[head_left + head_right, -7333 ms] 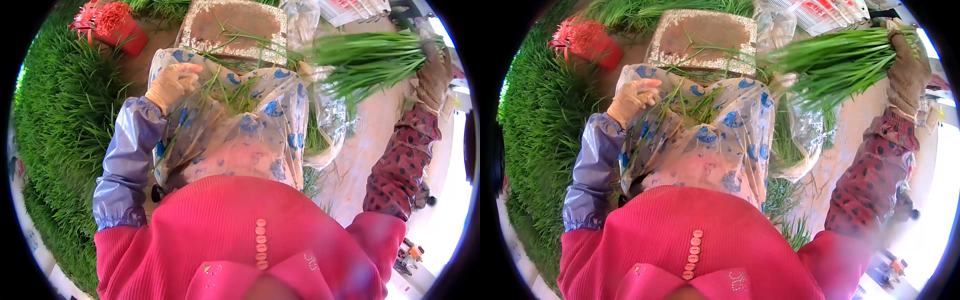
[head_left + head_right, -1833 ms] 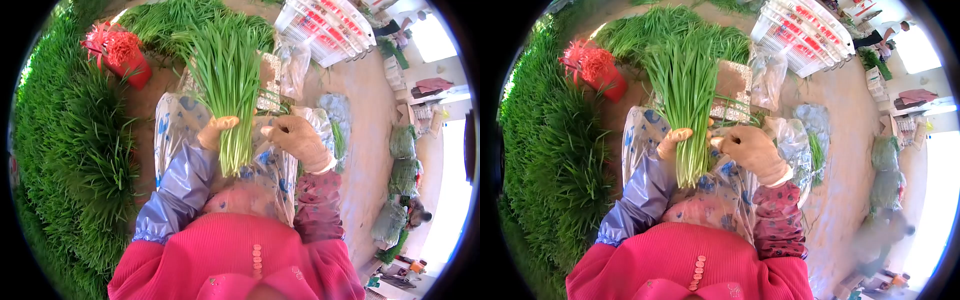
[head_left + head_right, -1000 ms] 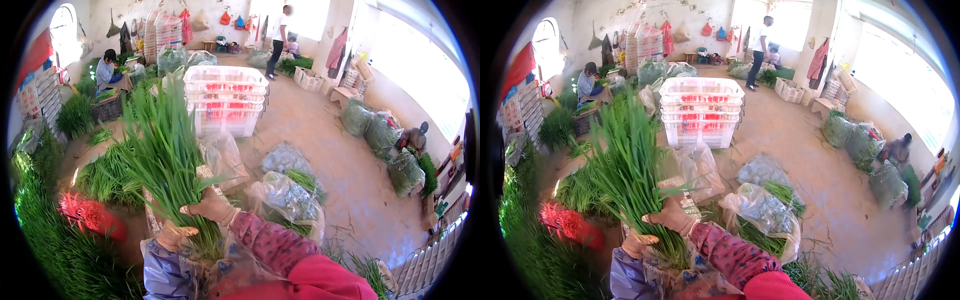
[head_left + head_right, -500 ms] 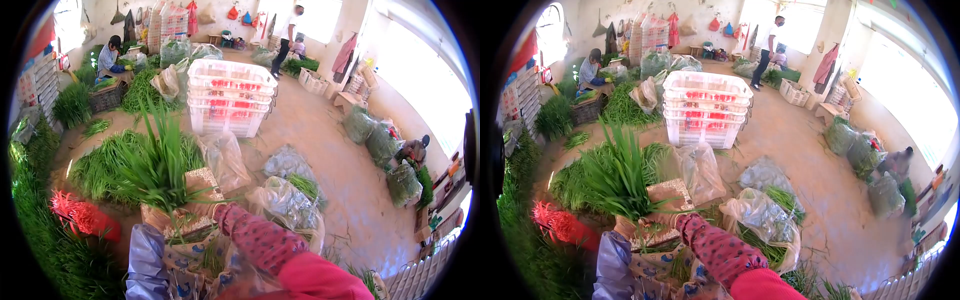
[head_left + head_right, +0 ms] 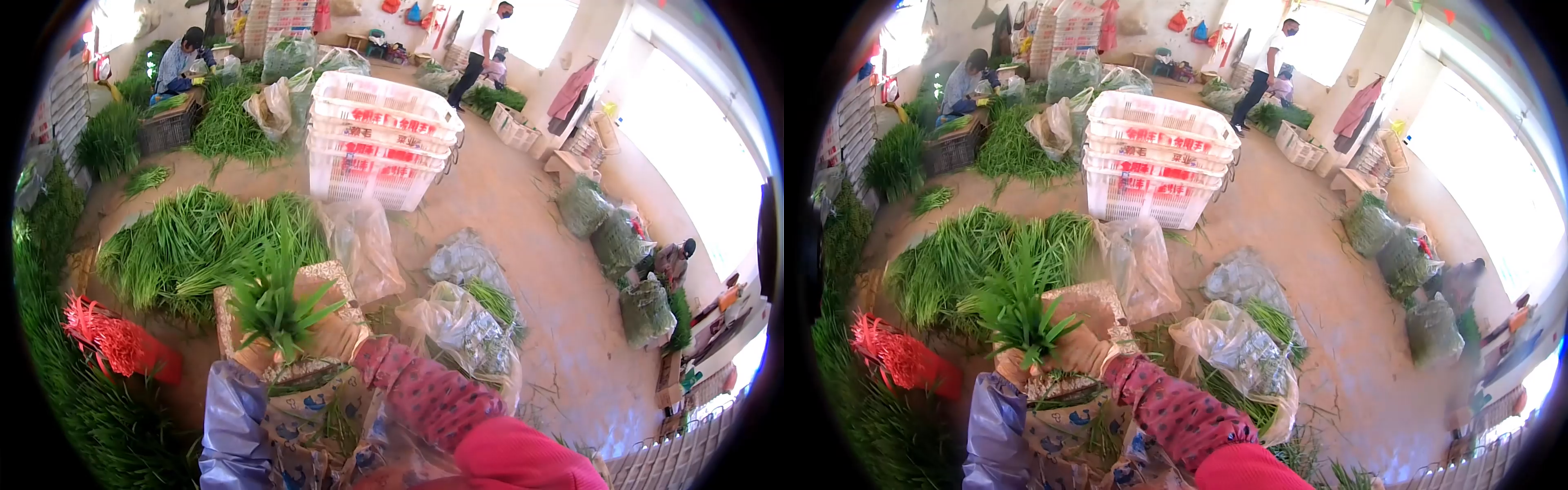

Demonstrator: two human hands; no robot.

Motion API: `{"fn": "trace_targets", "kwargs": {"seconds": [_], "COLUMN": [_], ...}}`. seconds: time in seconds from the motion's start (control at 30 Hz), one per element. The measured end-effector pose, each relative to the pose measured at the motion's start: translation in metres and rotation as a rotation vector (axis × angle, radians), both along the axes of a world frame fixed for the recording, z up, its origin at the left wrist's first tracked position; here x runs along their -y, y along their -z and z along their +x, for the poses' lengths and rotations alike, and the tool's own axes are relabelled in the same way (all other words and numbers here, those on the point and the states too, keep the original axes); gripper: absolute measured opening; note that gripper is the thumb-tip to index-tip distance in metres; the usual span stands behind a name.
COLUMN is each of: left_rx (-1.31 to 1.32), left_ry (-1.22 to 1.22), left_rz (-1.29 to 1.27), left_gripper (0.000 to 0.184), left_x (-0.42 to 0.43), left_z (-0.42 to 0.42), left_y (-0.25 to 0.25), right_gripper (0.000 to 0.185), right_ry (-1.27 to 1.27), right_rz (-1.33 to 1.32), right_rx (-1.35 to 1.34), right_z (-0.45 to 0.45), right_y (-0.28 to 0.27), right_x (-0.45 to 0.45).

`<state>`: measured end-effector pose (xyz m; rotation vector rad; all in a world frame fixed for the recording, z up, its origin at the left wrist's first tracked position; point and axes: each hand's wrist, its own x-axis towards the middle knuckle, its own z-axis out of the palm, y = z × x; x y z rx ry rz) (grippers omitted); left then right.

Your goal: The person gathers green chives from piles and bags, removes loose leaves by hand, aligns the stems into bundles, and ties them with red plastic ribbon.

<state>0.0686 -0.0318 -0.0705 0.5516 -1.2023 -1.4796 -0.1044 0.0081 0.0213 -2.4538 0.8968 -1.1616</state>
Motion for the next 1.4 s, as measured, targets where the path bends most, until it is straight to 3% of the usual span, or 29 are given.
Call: {"fn": "trace_targets", "kwargs": {"seconds": [0.07, 0.13, 0.2, 0.23, 0.27, 0.3, 0.33, 0.4, 0.47, 0.53, 0.57, 0.63, 0.67, 0.7, 0.73, 0.77, 0.8, 0.87, 0.93, 0.97, 1.0, 1.07, 1.1, 1.13, 1.17, 1.2, 1.3, 1.33, 1.4], "left_rx": [-0.017, -0.304, 0.963, 1.075, 0.985, 0.892, 0.603, 0.932, 0.927, 0.622, 0.604, 0.389, 0.206, 0.203, -0.018, -0.241, -0.241, -0.59, -0.599, -0.461, -0.323, -0.109, -0.053, -0.115, -0.087, -0.083, 0.898, 0.898, 0.982], "left_ry": [0.017, 0.121, -0.225, -0.262, -0.273, -0.284, -0.288, -0.564, -0.729, -0.624, -0.378, 0.075, 0.293, 0.278, 0.373, 0.472, 0.471, 0.595, 0.588, 0.478, 0.366, -0.084, -0.298, -0.492, -0.637, -0.632, -0.682, -0.685, -0.86], "left_rz": [0.027, 0.164, -0.414, -0.654, -0.614, -0.578, -0.252, -0.522, -0.608, -0.457, -0.302, 0.058, 0.253, 0.257, 0.395, 0.529, 0.529, 0.634, 0.598, 0.588, 0.575, 0.465, 0.378, 0.283, 0.196, 0.195, 0.019, 0.014, -0.443], "left_gripper": [0.038, 0.036, 0.051, 0.057, 0.064, 0.072, 0.083, 0.103, 0.101, 0.087, 0.085, 0.082, 0.081, 0.081, 0.078, 0.076, 0.076, 0.068, 0.064, 0.06, 0.057, 0.029, 0.02, 0.014, 0.026, 0.026, 0.041, 0.041, 0.029], "left_x": [0.017, 0.048, 0.006, 0.003, -0.008, -0.021, -0.042, -0.076, -0.108, -0.142, -0.16, -0.184, -0.191, -0.197, -0.201, -0.205, -0.206, -0.201, -0.2, -0.201, -0.202, -0.201, -0.199, -0.198, -0.196, -0.196, -0.188, -0.184, -0.18], "left_z": [0.008, 0.026, -0.006, -0.01, -0.013, -0.016, -0.014, -0.013, -0.013, -0.025, -0.027, -0.037, -0.044, -0.05, -0.055, -0.06, -0.063, -0.069, -0.075, -0.075, -0.074, -0.065, -0.058, -0.053, -0.045, -0.037, -0.017, -0.018, -0.021], "left_y": [0.06, 0.159, 0.056, 0.047, 0.028, 0.009, -0.025, -0.067, -0.073, -0.069, -0.076, -0.077, -0.068, -0.062, -0.057, -0.052, -0.048, -0.043, -0.042, -0.049, -0.057, -0.065, -0.066, -0.069, -0.075, -0.081, -0.083, -0.075, -0.071], "right_gripper": [0.052, 0.058, 0.059, 0.055, 0.052, 0.049, 0.048, 0.047, 0.049, 0.042, 0.039, 0.029, 0.024, 0.025, 0.026, 0.034, 0.034, 0.031, 0.042, 0.046, 0.05, 0.057, 0.037, 0.031, 0.036, 0.049, 0.046, 0.046, 0.046], "right_ry": [0.002, 0.196, 0.176, 0.232, 0.289, 0.445, 0.576, 0.692, 0.505, 0.359, 0.295, 0.262, 0.415, 0.474, 0.534, 0.529, 0.529, 0.446, 0.432, 0.52, 0.52, 0.522, 0.488, 0.434, 0.537, 0.648, 0.558, 0.563, 0.57], "right_rz": [-0.002, 0.42, 0.499, 0.384, 0.279, 0.33, 0.39, 0.332, 0.364, 0.541, 0.627, 0.635, 0.459, 0.307, 0.149, 0.397, 0.397, 0.265, 0.127, -0.003, -0.042, -0.121, 0.182, 0.487, 0.394, 0.297, -0.003, -0.032, -0.066], "right_rx": [0.307, 0.431, 0.475, 0.481, 0.488, 0.224, -0.052, 0.095, 0.131, 0.355, 0.469, 0.462, 0.146, 0.064, -0.014, 0.228, 0.228, 0.254, 0.194, 0.049, 0.072, 0.117, 0.493, 0.869, 0.681, 0.499, 0.272, 0.234, 0.196], "right_z": [0.011, 0.023, 0.024, 0.024, 0.027, 0.023, 0.016, 0.024, 0.011, 0.004, 0.0, 0.002, 0.005, 0.001, -0.003, -0.001, -0.005, -0.015, -0.025, -0.028, -0.029, -0.027, -0.023, -0.021, -0.032, -0.043, -0.049, -0.048, -0.048], "right_y": [-0.011, -0.005, 0.009, 0.017, 0.019, -0.004, -0.03, -0.028, 0.017, 0.05, 0.068, 0.013, -0.021, -0.027, -0.031, -0.03, -0.03, -0.03, -0.027, -0.026, -0.026, -0.033, -0.041, -0.047, -0.037, -0.028, -0.025, -0.029, -0.039], "right_x": [-0.011, -0.018, -0.011, -0.001, 0.004, 0.003, 0.003, -0.002, 0.021, 0.033, 0.04, 0.019, -0.001, -0.009, -0.014, -0.012, -0.019, -0.036, -0.05, -0.058, -0.061, -0.07, -0.076, -0.082, -0.082, -0.083, -0.086, -0.092, -0.1]}}
